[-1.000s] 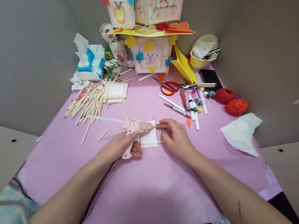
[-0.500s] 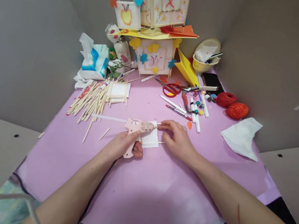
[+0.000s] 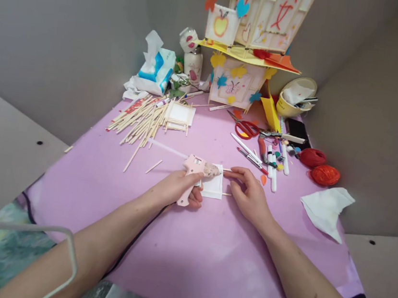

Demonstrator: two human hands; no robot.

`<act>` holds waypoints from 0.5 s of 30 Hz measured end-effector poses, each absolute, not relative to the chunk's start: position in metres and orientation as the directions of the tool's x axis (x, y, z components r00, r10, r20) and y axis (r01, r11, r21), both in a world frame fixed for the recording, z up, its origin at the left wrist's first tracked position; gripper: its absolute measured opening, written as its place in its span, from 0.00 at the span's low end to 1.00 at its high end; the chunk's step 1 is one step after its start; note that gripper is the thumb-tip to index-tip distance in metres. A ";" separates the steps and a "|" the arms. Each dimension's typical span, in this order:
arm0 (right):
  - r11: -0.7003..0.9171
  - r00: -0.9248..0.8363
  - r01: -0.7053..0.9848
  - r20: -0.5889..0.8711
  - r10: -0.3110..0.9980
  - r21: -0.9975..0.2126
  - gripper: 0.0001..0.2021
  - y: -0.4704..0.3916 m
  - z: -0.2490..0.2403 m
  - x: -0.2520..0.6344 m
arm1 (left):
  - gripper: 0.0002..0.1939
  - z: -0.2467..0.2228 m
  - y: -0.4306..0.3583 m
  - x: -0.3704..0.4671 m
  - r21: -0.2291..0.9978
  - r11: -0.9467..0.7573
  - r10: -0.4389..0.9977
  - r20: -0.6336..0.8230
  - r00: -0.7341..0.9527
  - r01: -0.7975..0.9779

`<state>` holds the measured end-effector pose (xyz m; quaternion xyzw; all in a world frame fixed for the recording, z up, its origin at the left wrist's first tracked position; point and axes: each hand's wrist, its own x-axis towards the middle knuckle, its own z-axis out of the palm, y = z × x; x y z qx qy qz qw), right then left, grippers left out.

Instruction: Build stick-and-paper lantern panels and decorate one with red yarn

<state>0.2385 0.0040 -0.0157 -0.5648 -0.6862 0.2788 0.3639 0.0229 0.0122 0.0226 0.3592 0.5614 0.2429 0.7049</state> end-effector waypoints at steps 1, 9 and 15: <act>0.207 -0.091 0.576 0.189 0.978 -0.791 0.17 0.003 -0.016 0.238 | 0.18 0.023 0.012 0.022 0.777 0.629 0.744 -0.617 0.256 0.043; 0.262 -0.100 0.623 0.257 0.961 -0.737 0.17 -0.001 -0.016 0.235 | 0.18 0.023 0.011 0.016 0.765 0.641 0.740 -0.594 0.317 -0.063; 0.265 -0.103 0.585 0.254 0.962 -0.767 0.16 -0.001 -0.018 0.235 | 0.18 0.024 0.009 0.016 0.746 0.661 0.717 -0.601 0.354 -0.073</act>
